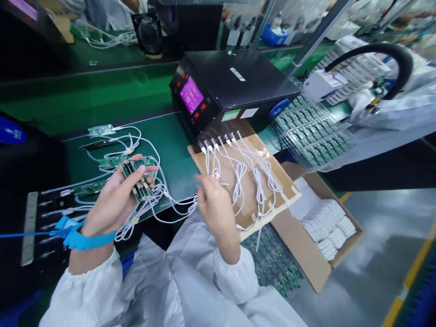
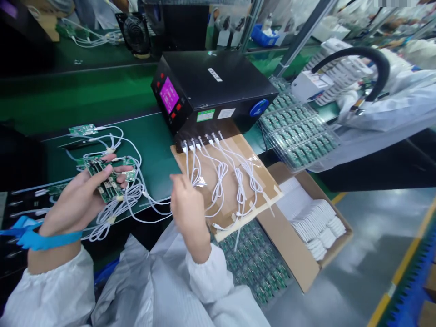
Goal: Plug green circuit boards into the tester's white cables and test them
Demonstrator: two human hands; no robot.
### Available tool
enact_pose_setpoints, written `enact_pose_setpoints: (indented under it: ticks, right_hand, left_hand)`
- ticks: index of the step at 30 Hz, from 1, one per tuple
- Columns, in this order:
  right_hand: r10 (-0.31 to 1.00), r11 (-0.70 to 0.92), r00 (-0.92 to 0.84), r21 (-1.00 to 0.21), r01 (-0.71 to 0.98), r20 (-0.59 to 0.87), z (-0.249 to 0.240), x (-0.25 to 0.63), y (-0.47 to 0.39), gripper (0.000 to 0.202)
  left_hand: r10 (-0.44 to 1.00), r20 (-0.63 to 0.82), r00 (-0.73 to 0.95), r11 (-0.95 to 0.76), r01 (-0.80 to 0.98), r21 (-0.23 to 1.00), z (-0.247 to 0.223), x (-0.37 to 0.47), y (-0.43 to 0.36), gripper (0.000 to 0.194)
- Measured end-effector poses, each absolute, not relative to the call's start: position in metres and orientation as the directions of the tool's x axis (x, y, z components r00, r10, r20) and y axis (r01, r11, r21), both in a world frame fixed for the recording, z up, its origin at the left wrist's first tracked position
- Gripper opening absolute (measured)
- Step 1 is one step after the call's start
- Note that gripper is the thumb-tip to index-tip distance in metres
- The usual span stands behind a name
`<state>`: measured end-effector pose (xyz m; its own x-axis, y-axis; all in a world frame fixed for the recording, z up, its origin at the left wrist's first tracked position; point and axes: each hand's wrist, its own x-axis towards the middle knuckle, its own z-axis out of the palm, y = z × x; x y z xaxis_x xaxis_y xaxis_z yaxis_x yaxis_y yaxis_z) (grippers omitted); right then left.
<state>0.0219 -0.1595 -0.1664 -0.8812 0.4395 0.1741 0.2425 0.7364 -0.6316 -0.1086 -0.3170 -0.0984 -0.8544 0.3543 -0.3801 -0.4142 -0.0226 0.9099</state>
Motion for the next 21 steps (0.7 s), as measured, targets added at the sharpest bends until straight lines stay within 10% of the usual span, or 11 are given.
enact_pose_setpoints:
  ticks: [12, 21]
  right_hand:
    - [0.347, 0.724, -0.937, -0.643, 0.250, 0.027, -0.224, 0.015, -0.209, 0.016]
    - [0.656, 0.044, -0.752, -0.991, 0.124, -0.065, -0.231, 0.006, -0.219, 0.026]
  left_hand:
    - [0.405, -0.398, -0.823, -0.214, -0.508, 0.834, -0.124, -0.108, -0.307, 0.024]
    - [0.390, -0.336, -0.858, -0.243, -0.447, 0.861, -0.135, -0.116, -0.290, 0.035]
